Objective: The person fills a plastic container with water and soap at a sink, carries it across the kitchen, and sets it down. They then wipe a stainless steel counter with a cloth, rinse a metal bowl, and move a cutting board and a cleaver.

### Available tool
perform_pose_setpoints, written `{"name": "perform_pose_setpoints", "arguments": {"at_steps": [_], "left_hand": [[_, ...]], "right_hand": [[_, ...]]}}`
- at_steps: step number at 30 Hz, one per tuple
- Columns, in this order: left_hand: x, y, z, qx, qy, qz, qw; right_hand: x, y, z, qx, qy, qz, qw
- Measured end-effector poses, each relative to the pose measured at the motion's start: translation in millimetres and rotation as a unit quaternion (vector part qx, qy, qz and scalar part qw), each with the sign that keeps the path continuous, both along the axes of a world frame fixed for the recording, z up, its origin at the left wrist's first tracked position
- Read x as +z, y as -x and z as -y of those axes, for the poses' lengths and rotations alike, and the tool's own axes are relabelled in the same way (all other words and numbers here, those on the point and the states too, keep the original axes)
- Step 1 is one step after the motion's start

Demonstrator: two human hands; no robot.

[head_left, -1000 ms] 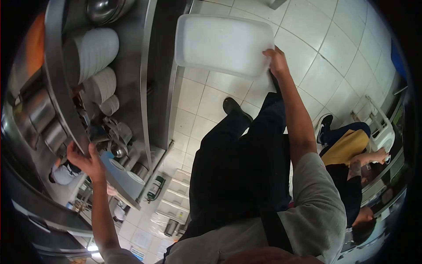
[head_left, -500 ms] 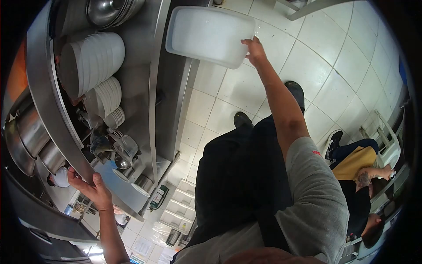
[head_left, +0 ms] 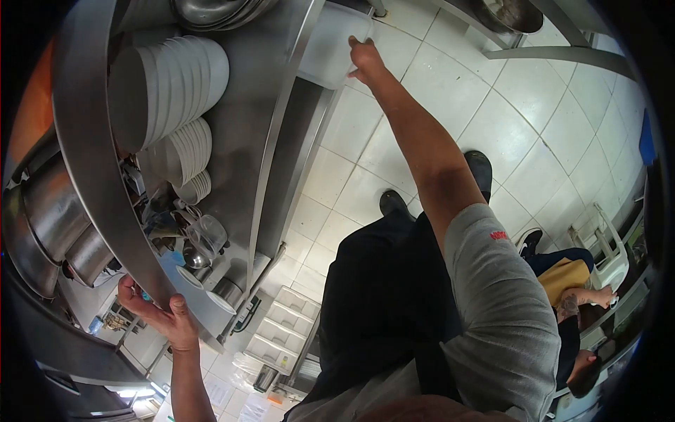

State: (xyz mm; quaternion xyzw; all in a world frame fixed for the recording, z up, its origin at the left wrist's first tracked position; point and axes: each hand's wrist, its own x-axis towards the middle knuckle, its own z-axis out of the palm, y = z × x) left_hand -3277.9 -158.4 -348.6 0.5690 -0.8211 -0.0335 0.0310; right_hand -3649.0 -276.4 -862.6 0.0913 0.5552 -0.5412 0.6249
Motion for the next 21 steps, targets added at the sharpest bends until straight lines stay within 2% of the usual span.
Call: {"name": "perform_pose_setpoints", "arguments": {"at_steps": [5,7,10,11,13,15,16,18,19,20,21], "left_hand": [[-1,10,2,-0.014,0.013,0.004,1.0],[1,18,3,-0.026,0.04,0.045,0.998],[3,21,2,-0.008,0.027,0.044,0.999],[1,25,3,-0.015,0.062,0.061,0.996],[1,29,3,0.0,0.059,0.06,0.996],[7,32,3,0.013,0.048,0.039,0.998],[7,30,4,0.021,0.05,0.034,0.998],[3,23,5,-0.017,0.07,-0.013,0.997],[6,23,5,-0.007,0.071,-0.017,0.997],[8,26,5,-0.014,0.082,-0.005,0.997],[12,30,5,-0.019,0.092,0.005,0.996]], "right_hand": [[5,-15,31,0.025,-0.014,-0.06,0.998],[14,-14,31,0.04,0.014,-0.014,0.999],[13,-13,32,0.043,0.068,-0.004,0.997],[12,-15,31,0.05,0.071,-0.003,0.996],[6,-21,18,0.096,0.086,-0.052,0.99],[0,-37,-12,0.198,0.099,-0.105,0.97],[8,-52,-39,0.215,0.095,-0.096,0.967],[59,-64,-98,0.312,0.054,-0.019,0.948],[-41,-98,-155,0.402,0.25,-0.166,0.865],[-9,-101,-190,0.454,0.211,-0.103,0.86],[85,-84,-203,0.526,0.109,-0.009,0.843]]}}
